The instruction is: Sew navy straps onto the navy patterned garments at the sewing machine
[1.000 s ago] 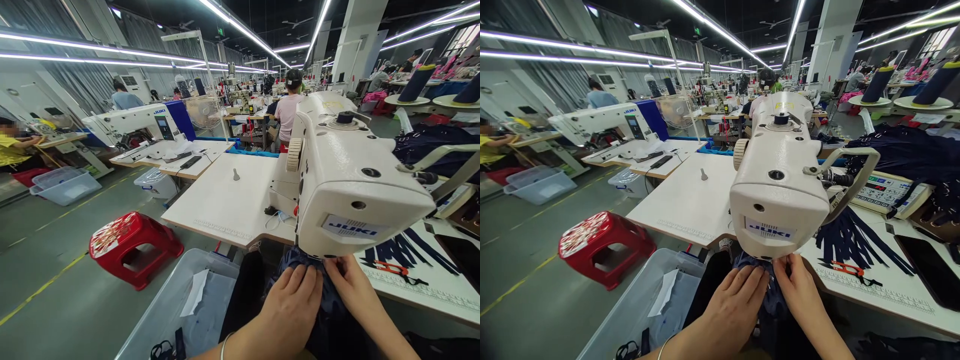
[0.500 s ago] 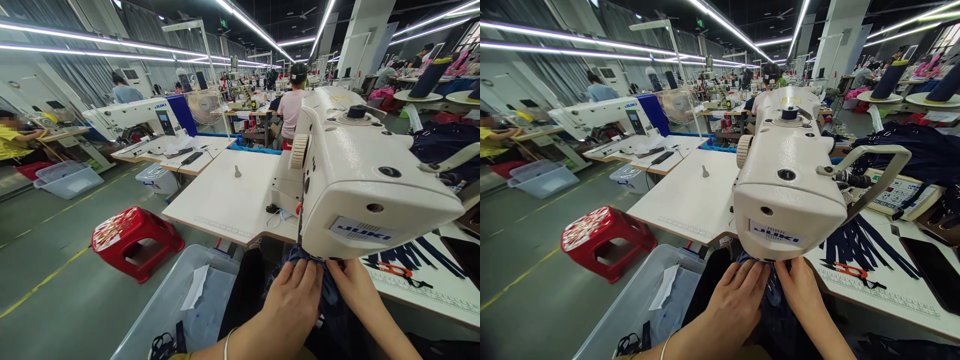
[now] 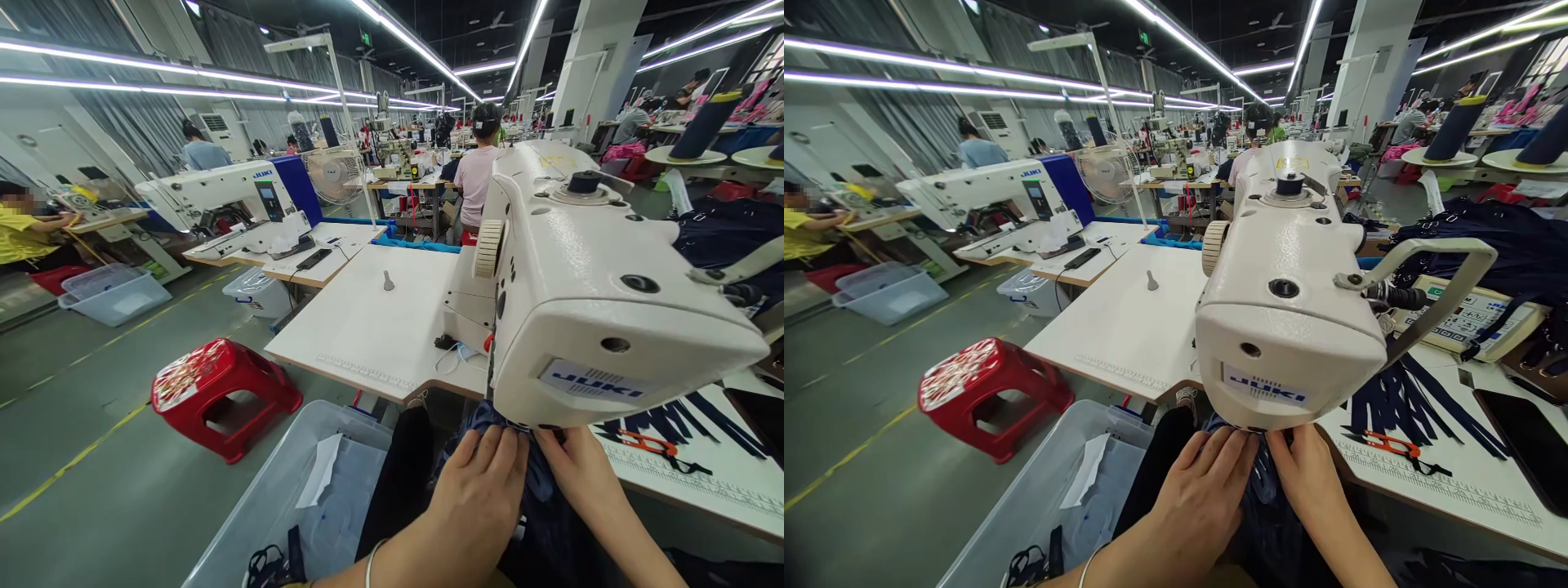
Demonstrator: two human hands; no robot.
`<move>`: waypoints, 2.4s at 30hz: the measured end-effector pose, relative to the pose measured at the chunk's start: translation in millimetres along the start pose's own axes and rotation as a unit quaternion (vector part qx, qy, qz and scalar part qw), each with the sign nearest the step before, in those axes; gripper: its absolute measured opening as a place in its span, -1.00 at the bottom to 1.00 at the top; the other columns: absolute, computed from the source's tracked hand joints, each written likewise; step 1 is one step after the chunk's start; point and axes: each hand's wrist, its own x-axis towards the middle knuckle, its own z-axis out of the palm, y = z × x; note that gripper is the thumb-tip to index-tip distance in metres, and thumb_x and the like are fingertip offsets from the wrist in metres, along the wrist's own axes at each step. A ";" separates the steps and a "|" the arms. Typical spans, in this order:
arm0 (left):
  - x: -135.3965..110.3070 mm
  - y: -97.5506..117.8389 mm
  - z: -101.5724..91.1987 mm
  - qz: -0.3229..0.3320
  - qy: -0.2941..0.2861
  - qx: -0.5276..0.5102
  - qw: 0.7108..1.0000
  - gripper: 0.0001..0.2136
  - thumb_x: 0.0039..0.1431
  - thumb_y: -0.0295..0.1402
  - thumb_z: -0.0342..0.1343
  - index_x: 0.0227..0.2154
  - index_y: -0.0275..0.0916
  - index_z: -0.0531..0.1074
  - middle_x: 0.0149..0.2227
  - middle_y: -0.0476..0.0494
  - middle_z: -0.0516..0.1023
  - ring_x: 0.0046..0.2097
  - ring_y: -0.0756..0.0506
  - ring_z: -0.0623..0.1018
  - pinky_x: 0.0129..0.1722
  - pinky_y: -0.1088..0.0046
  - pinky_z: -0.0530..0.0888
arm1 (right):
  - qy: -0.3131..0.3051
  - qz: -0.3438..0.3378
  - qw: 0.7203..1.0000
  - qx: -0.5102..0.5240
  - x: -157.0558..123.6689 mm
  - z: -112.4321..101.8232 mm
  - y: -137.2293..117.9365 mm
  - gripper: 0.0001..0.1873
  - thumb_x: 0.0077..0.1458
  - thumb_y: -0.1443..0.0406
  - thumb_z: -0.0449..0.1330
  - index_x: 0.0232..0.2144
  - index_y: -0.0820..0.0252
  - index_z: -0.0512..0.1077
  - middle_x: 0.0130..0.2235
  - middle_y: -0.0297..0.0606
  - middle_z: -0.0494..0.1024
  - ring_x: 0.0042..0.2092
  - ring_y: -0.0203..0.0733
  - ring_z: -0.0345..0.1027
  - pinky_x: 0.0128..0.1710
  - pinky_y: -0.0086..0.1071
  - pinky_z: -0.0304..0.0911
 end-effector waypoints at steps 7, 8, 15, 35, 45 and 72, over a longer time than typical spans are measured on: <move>-2.5 -0.3 13.5 -0.014 0.074 0.012 0.997 -0.63 0.34 -0.31 -0.12 0.10 -0.31 0.38 0.06 -0.12 0.47 0.07 -0.12 0.38 0.08 0.38 0.26 | 0.008 0.009 0.999 0.043 0.3 6.2 1.4 -0.60 -0.01 -0.07 0.00 -0.37 0.10 0.33 -0.31 0.01 0.56 -0.17 0.23 0.44 -0.21 -0.09 0.26; -3.7 -1.1 18.2 -0.017 0.098 0.014 0.995 -0.64 0.32 -0.31 -0.11 0.07 -0.31 0.41 0.03 -0.13 0.49 0.05 -0.13 0.40 0.05 0.37 0.28 | 0.014 0.003 0.998 0.056 0.4 7.2 0.0 -0.59 -0.02 -0.08 0.01 -0.37 0.10 0.34 -0.30 0.00 0.56 -0.17 0.22 0.44 -0.19 -0.09 0.26; -11.9 -8.8 49.8 -0.029 0.114 0.035 0.992 -0.61 0.20 -0.31 0.05 0.09 -0.16 0.42 -0.06 -0.14 0.52 -0.02 -0.18 0.45 -0.03 0.34 0.37 | 0.028 -0.033 0.979 0.199 7.1 14.1 10.8 -0.60 0.16 -0.05 0.03 -0.18 0.12 0.33 -0.21 -0.17 0.53 -0.13 -0.03 0.41 -0.13 -0.29 0.29; 1.6 -7.8 10.8 0.010 0.087 -0.006 0.996 -0.59 0.20 -0.27 0.02 0.06 -0.36 0.40 -0.04 -0.23 0.52 -0.05 -0.20 0.45 -0.09 0.32 0.43 | -0.159 0.042 0.947 0.277 -16.0 10.0 78.5 -0.48 0.08 -0.13 0.15 -0.26 0.18 0.54 -0.33 -0.22 0.58 -0.23 0.00 0.47 -0.16 -0.19 0.38; -10.6 10.9 -3.7 -0.069 -0.095 -0.514 0.850 -0.62 0.29 -0.07 0.06 0.00 -0.24 0.32 -0.16 -0.20 0.53 -0.20 -0.06 0.56 -0.25 0.54 0.49 | -0.171 -0.188 0.962 0.099 -80.0 -65.2 -8.1 -0.85 0.21 0.20 0.19 -0.27 -0.11 0.59 -0.27 -0.37 0.62 -0.16 -0.16 0.49 -0.04 -0.38 0.31; 7.2 -3.5 5.2 -0.041 0.102 -0.118 0.987 -0.68 0.41 -0.15 -0.14 -0.18 -0.22 0.45 -0.16 -0.12 0.57 -0.10 -0.17 0.54 -0.03 0.22 0.37 | 0.176 0.049 0.959 -0.216 81.0 -91.7 115.7 -0.76 0.29 0.21 0.04 -0.25 0.21 0.46 -0.27 -0.21 0.51 -0.26 -0.14 0.40 -0.31 -0.32 0.22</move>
